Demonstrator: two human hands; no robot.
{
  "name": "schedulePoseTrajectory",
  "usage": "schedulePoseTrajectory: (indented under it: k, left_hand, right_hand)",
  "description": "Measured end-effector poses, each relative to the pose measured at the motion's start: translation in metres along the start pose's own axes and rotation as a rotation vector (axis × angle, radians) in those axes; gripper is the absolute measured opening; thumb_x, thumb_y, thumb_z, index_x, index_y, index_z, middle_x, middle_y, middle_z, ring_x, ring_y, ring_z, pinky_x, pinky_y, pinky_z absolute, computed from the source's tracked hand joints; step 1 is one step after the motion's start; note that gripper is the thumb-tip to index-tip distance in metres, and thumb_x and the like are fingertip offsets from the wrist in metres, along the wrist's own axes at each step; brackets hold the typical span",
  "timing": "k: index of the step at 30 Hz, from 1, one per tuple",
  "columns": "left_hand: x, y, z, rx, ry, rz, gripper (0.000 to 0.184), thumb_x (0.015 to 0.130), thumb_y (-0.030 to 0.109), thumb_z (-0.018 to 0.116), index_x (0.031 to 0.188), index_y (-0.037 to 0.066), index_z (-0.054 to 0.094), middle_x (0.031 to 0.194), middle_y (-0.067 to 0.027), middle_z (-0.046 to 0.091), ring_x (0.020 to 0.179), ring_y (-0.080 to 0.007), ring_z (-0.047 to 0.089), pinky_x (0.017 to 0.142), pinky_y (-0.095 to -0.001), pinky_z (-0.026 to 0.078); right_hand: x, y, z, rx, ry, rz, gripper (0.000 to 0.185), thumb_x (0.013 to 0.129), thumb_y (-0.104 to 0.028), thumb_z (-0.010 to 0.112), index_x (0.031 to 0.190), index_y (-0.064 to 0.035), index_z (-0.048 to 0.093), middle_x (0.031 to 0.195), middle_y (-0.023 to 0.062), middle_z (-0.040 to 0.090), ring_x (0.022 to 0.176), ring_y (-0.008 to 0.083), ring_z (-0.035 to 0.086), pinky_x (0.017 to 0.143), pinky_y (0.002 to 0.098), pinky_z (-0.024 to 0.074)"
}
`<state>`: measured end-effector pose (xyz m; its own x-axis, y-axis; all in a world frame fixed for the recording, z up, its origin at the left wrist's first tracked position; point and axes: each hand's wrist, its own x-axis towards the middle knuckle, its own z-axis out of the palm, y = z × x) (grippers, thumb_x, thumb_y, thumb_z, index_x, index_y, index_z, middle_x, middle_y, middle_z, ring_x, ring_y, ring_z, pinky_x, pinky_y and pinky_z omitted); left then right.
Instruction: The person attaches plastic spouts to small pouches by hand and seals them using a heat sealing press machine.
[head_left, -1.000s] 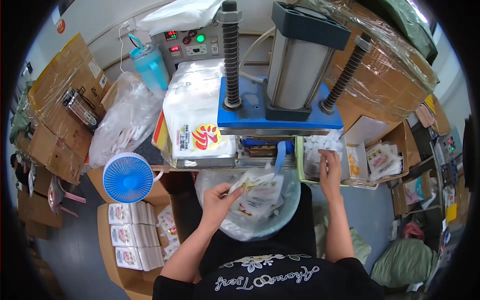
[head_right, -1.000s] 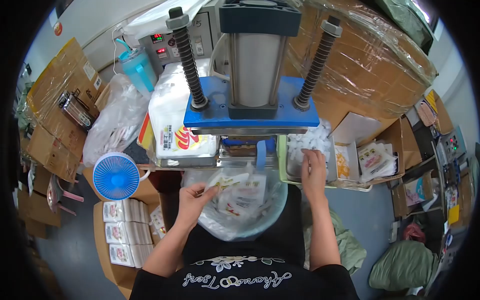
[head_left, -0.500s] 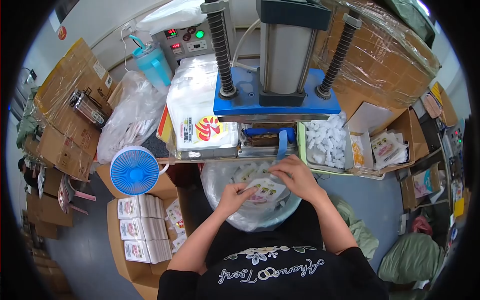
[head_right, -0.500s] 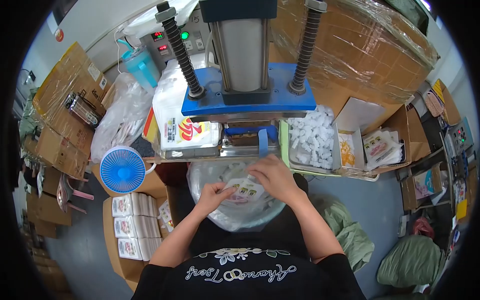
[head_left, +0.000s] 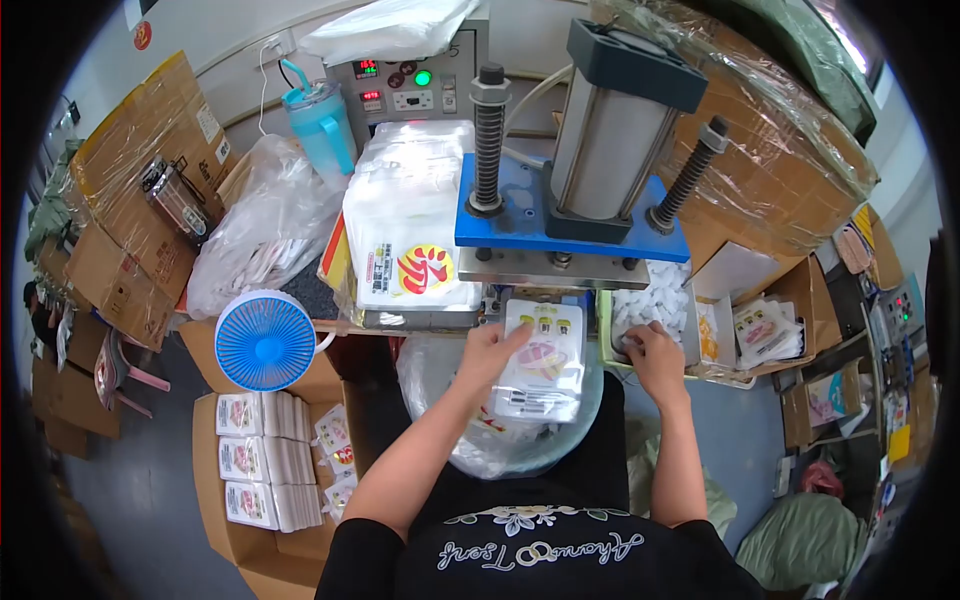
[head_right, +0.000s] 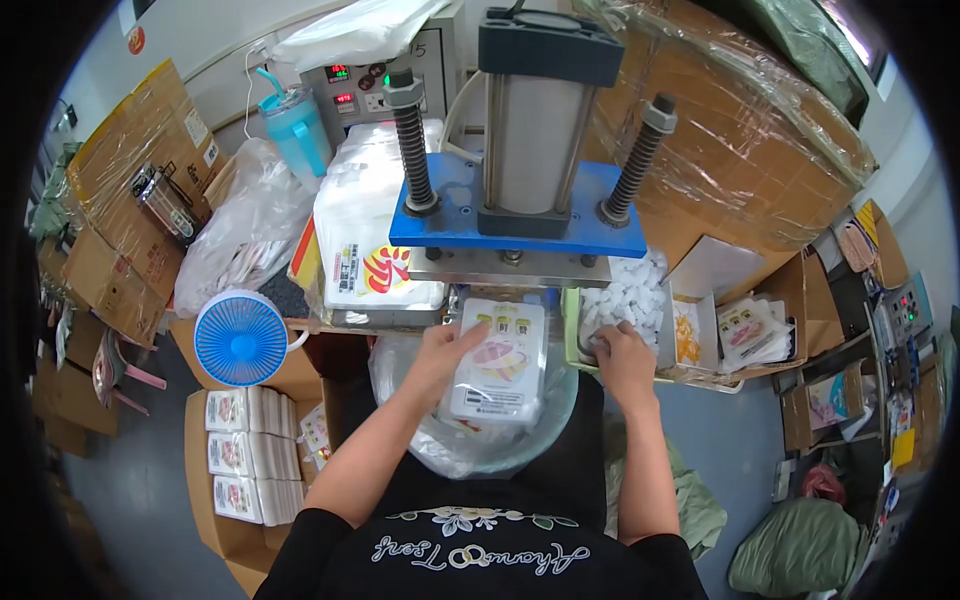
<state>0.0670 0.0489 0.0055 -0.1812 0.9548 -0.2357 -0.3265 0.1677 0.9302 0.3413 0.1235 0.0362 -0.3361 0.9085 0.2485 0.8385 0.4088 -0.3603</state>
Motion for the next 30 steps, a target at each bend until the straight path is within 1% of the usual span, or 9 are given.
schedulePoseTrajectory:
  k: [3, 5, 6, 7, 11, 13, 16, 20, 30]
  left_hand:
    - [-0.001, 0.042, -0.028, 0.586, 0.083, 0.174, 0.049, 0.088, 0.036, 0.071, 0.116, -0.004, 0.066, 0.106, -0.0155, 0.072, 0.091, -0.0239, 0.071, 0.082, -0.0355, 0.054]
    - [0.003, 0.056, -0.056, 1.168, 0.418, 0.679, 0.067, 0.085, 0.045, 0.072, 0.132, 0.001, 0.057, 0.137, -0.0175, 0.057, 0.123, -0.0326, 0.057, 0.101, -0.0436, 0.044]
    - [-0.003, 0.052, -0.069, 1.403, 0.43, 0.551, 0.077, 0.083, 0.047, 0.072, 0.143, 0.006, 0.047, 0.155, -0.0154, 0.036, 0.143, -0.0339, 0.032, 0.115, -0.0518, 0.024]
    - [-0.005, 0.032, -0.088, 1.438, 0.364, 0.476, 0.079, 0.081, 0.044, 0.074, 0.146, 0.01, 0.043, 0.158, -0.0127, 0.031, 0.147, -0.0306, 0.026, 0.117, -0.0564, 0.014]
    - [-0.037, 0.018, -0.119, 1.436, 0.329, 0.639, 0.053, 0.08, 0.027, 0.078, 0.13, 0.015, 0.062, 0.141, -0.0042, 0.055, 0.138, -0.0252, 0.043, 0.117, -0.0567, 0.013]
    - [-0.046, 0.032, -0.119, 1.225, 0.448, 0.672, 0.024, 0.082, 0.013, 0.073, 0.106, 0.009, 0.073, 0.111, -0.0063, 0.071, 0.111, -0.0233, 0.063, 0.107, -0.0476, 0.034]
    - [-0.071, 0.058, -0.075, 0.699, 0.388, 0.559, 0.006, 0.087, 0.004, 0.07, 0.09, 0.001, 0.074, 0.078, -0.0024, 0.07, 0.071, -0.0059, 0.06, 0.064, -0.0212, 0.045]
    - [-0.076, 0.029, -0.038, 0.352, 0.216, 0.165, 0.014, 0.085, 0.007, 0.076, 0.095, -0.002, 0.074, 0.078, 0.0001, 0.068, 0.071, -0.0034, 0.056, 0.066, -0.0201, 0.045]
    - [-0.083, -0.028, -0.046, 0.47, -0.013, 0.072, 0.019, 0.087, 0.015, 0.074, 0.089, -0.004, 0.074, 0.072, 0.0039, 0.064, 0.066, -0.002, 0.048, 0.057, -0.0215, 0.037]
  right_hand:
    - [0.004, -0.004, 0.001, 0.1, 0.04, 0.045, 0.02, 0.081, -0.005, 0.065, 0.101, -0.0063, 0.064, 0.097, 0.0132, 0.06, 0.077, 0.0325, 0.065, 0.071, 0.042, 0.0505]
    - [0.005, -0.005, 0.004, 0.21, 0.066, 0.049, 0.02, 0.082, -0.001, 0.062, 0.102, -0.005, 0.061, 0.097, 0.0139, 0.056, 0.076, 0.0302, 0.062, 0.069, 0.0399, 0.0496]
    - [0.005, -0.001, 0.007, 0.246, 0.104, 0.04, 0.021, 0.083, 0.0, 0.062, 0.104, -0.0049, 0.061, 0.096, 0.0133, 0.055, 0.077, 0.0281, 0.059, 0.068, 0.0377, 0.0491]
    - [0.006, 0.002, 0.009, 0.28, 0.146, 0.029, 0.022, 0.084, 0.002, 0.061, 0.105, -0.0048, 0.062, 0.096, 0.0128, 0.054, 0.078, 0.026, 0.057, 0.067, 0.0355, 0.0486]
    - [0.007, 0.007, 0.004, 0.394, 0.184, -0.002, 0.026, 0.084, 0.004, 0.063, 0.109, -0.0045, 0.065, 0.094, 0.0087, 0.054, 0.081, 0.0193, 0.055, 0.063, 0.0287, 0.0448]
    - [0.009, 0.005, 0.005, 0.495, 0.207, 0.061, 0.018, 0.084, 0.001, 0.066, 0.102, -0.0027, 0.065, 0.091, 0.0056, 0.058, 0.08, 0.0147, 0.055, 0.062, 0.0254, 0.0426]
    - [0.01, -0.006, 0.003, 0.634, 0.187, 0.161, 0.011, 0.087, -0.006, 0.07, 0.093, -0.0041, 0.062, 0.083, -0.0009, 0.06, 0.077, 0.0078, 0.056, 0.061, 0.023, 0.0425]
    - [0.005, -0.062, -0.005, 0.761, 0.118, 0.07, 0.022, 0.087, -0.006, 0.072, 0.108, -0.0035, 0.069, 0.093, 0.0042, 0.068, 0.084, 0.0105, 0.063, 0.07, 0.0265, 0.0507]
    - [-0.011, -0.094, 0.007, 0.598, -0.292, -0.215, 0.017, 0.083, -0.01, 0.075, 0.099, -0.0048, 0.075, 0.093, 0.0093, 0.072, 0.09, 0.0205, 0.063, 0.08, 0.0326, 0.0494]
